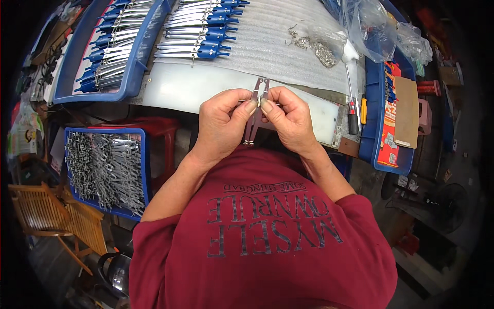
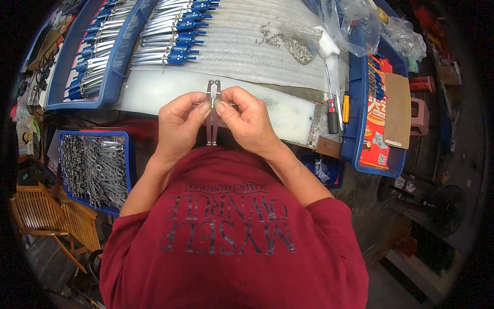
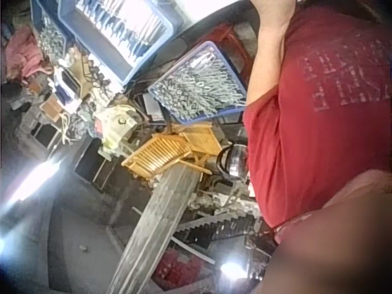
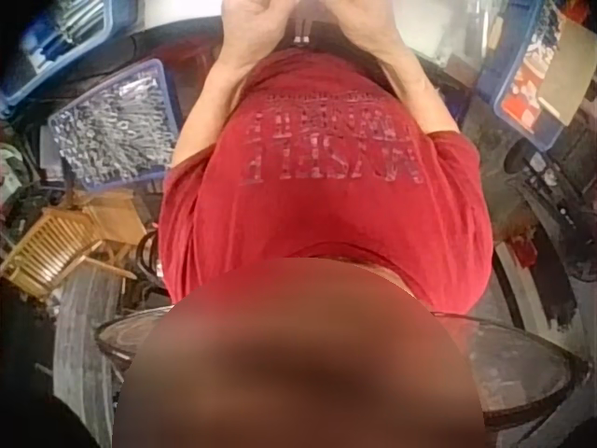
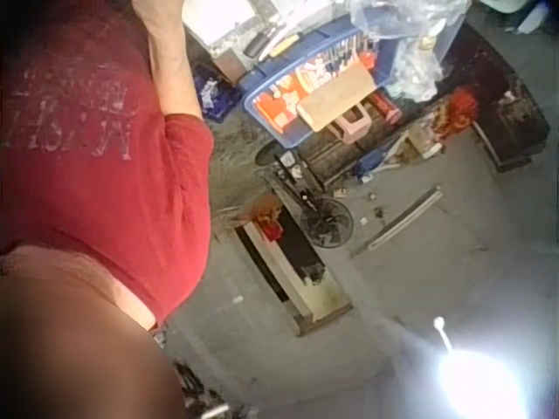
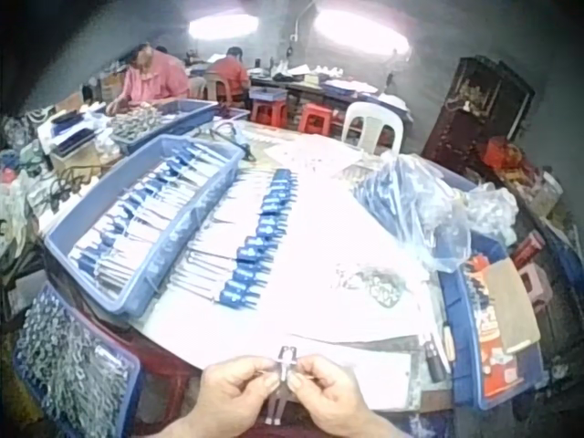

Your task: Assembling small hand tools by inserting internal components into blue handles at a workstation.

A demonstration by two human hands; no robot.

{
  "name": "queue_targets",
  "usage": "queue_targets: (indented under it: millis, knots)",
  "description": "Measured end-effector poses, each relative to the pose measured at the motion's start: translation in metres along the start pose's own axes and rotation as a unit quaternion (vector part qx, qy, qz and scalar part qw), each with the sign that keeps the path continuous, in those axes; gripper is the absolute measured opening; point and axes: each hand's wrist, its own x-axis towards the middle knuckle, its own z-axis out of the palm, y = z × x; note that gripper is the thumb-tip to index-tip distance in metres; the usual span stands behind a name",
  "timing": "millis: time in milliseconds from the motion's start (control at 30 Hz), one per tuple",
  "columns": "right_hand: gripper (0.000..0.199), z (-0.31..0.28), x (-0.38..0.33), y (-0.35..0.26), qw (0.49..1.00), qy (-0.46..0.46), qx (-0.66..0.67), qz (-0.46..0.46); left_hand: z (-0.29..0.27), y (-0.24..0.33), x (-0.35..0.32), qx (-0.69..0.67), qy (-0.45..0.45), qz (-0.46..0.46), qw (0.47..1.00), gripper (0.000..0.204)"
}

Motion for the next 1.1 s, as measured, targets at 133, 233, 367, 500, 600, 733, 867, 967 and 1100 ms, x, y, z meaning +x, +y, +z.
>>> queue_targets:
  millis: [133,233,367,500,600,733,867,967,1100]
  knots:
    - [0.015,0.0012,-0.0003,-0.0059,0.999,0.005,0.018,0.026,-0.0052,0.0030,-0.0007,0.029,-0.056,-0.027,0.998,0.015]
    - [0.015,0.0003,0.0013,-0.0029,0.999,0.009,0.030,0.037,-0.0043,0.0034,0.0014,-0.023,-0.059,-0.062,0.996,0.015]
    - [0.016,-0.0014,0.0029,-0.0019,0.998,0.002,0.044,0.036,-0.0021,0.0019,0.0039,-0.075,-0.022,-0.049,0.996,0.011]
    - [0.016,-0.0025,0.0031,0.0001,0.998,0.005,0.057,0.041,-0.0028,0.0025,0.0030,-0.089,-0.038,-0.074,0.993,0.012]
    - [0.016,-0.0030,0.0023,0.0013,0.998,0.005,0.050,0.048,-0.0027,0.0008,0.0025,-0.101,-0.042,-0.080,0.991,0.012]
    - [0.017,-0.0039,0.0022,-0.0006,0.997,0.013,0.054,0.052,-0.0059,0.0038,0.0033,-0.069,-0.077,-0.098,0.990,0.015]
    - [0.018,-0.0046,0.0026,-0.0007,0.997,0.011,0.059,0.052,-0.0038,0.0031,0.0020,-0.090,-0.068,-0.095,0.989,0.014]
    - [0.018,-0.0051,0.0021,-0.0015,0.997,0.013,0.056,0.055,-0.0020,0.0012,0.0013,-0.095,-0.055,-0.088,0.990,0.013]
    - [0.018,-0.0080,0.0024,0.0000,0.997,0.012,0.059,0.049,-0.0030,0.0027,0.0013,-0.108,-0.073,-0.115,0.985,0.012]
